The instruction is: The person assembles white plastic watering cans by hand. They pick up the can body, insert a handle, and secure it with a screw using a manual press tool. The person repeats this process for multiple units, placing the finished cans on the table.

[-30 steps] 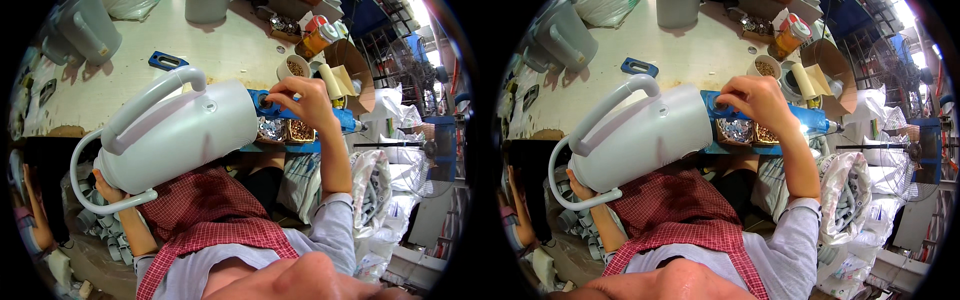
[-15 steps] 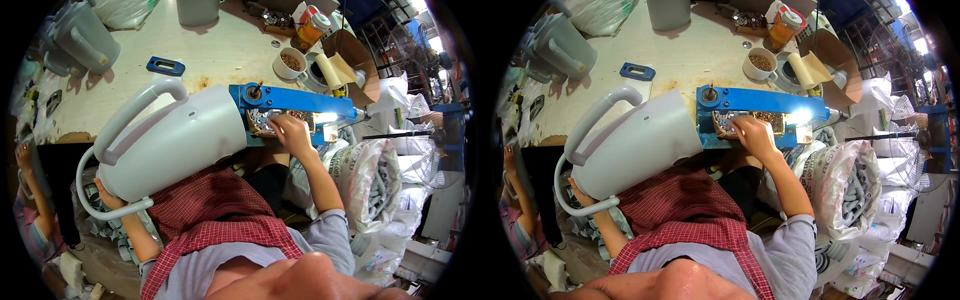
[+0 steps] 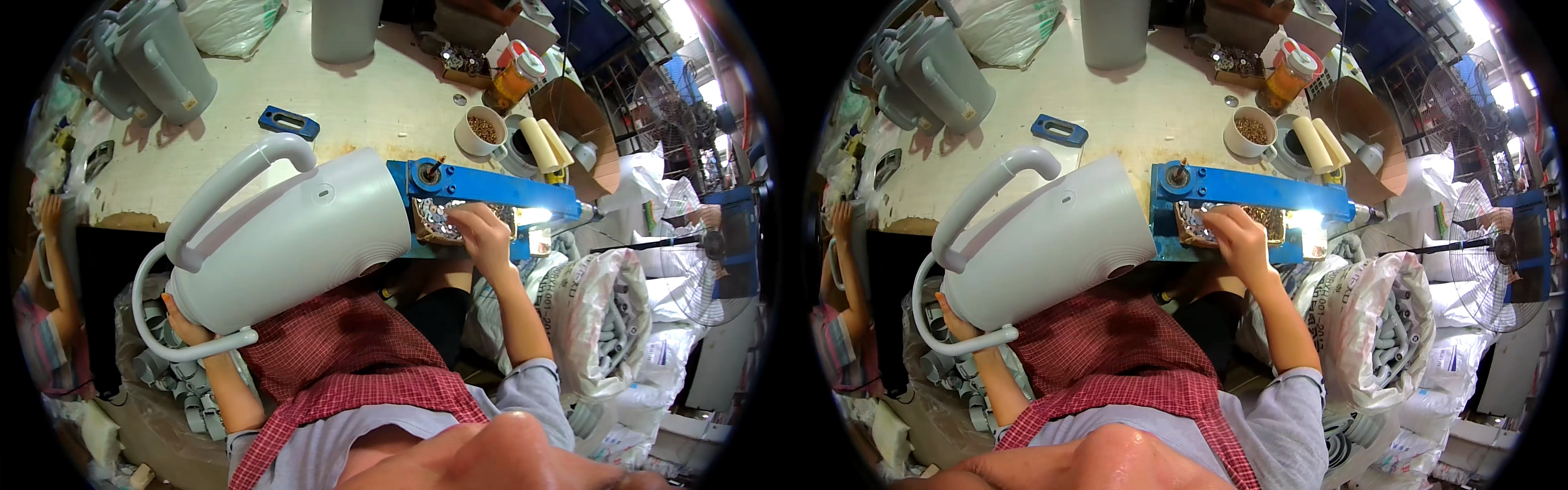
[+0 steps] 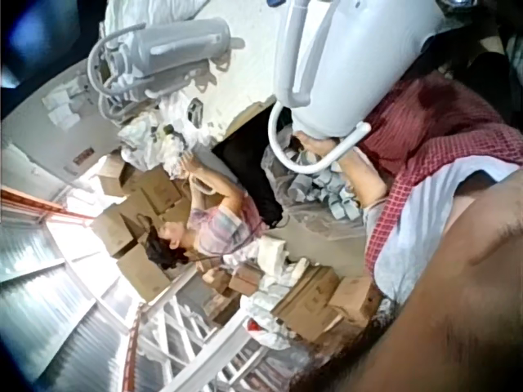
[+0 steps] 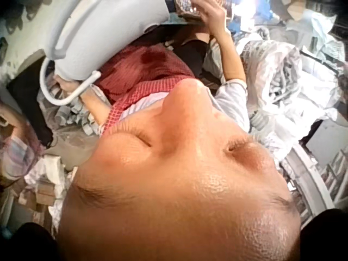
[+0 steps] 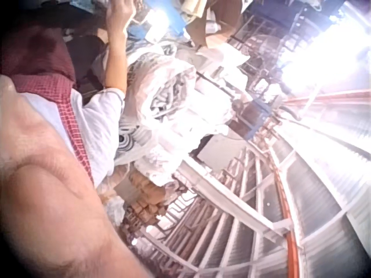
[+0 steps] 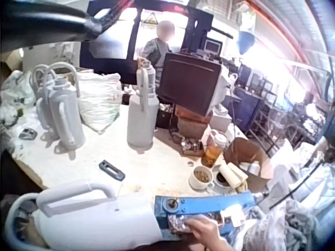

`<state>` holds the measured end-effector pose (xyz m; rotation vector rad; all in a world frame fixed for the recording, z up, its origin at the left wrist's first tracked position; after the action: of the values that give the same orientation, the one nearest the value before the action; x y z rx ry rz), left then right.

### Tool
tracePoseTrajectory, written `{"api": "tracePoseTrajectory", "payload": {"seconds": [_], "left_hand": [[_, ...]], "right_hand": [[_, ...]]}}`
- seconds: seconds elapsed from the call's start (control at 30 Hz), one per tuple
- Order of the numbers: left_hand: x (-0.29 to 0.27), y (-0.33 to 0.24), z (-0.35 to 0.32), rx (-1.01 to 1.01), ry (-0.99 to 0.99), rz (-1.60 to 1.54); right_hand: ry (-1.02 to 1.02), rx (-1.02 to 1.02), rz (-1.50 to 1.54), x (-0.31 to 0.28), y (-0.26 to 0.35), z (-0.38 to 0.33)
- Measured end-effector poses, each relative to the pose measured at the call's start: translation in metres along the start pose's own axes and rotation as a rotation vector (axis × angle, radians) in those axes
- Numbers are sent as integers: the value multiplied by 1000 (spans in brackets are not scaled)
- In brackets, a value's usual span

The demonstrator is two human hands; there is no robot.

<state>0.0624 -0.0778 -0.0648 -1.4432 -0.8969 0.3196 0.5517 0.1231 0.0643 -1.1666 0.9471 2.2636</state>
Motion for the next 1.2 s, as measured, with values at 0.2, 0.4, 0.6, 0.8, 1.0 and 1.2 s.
{"api": "tracePoseTrajectory", "payload": {"seconds": [0.2,0.4,0.6,0.8,1.0,1.2], "left_hand": [[12,2,5,-5,32,12],[23,-1,1,28,43,-57],[27,0,7,78,106,-52],[41,3,10,52,111,-24],[84,-4,33,106,173,-15],[158,5,47,243,456,-1]], "right_hand": [[-298,-216,37,-66,43,58],[-274,-303,-125,-56,45,79],[-245,-399,-240,-46,48,72],[-197,-480,-312,-42,54,66],[-227,-204,168,-52,18,47],[-200,245,662,-38,-26,1]]}}
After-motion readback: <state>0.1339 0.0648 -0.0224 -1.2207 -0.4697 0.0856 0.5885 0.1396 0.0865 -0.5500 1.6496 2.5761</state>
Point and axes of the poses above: each hand's wrist, its own z-axis towards the middle knuckle, its own x-axis out of the palm, y = z × x, the point moved 10 cm from there along z, towards the middle knuckle, and after that the axes turned 13 degrees about y, right-handed, at the moved point
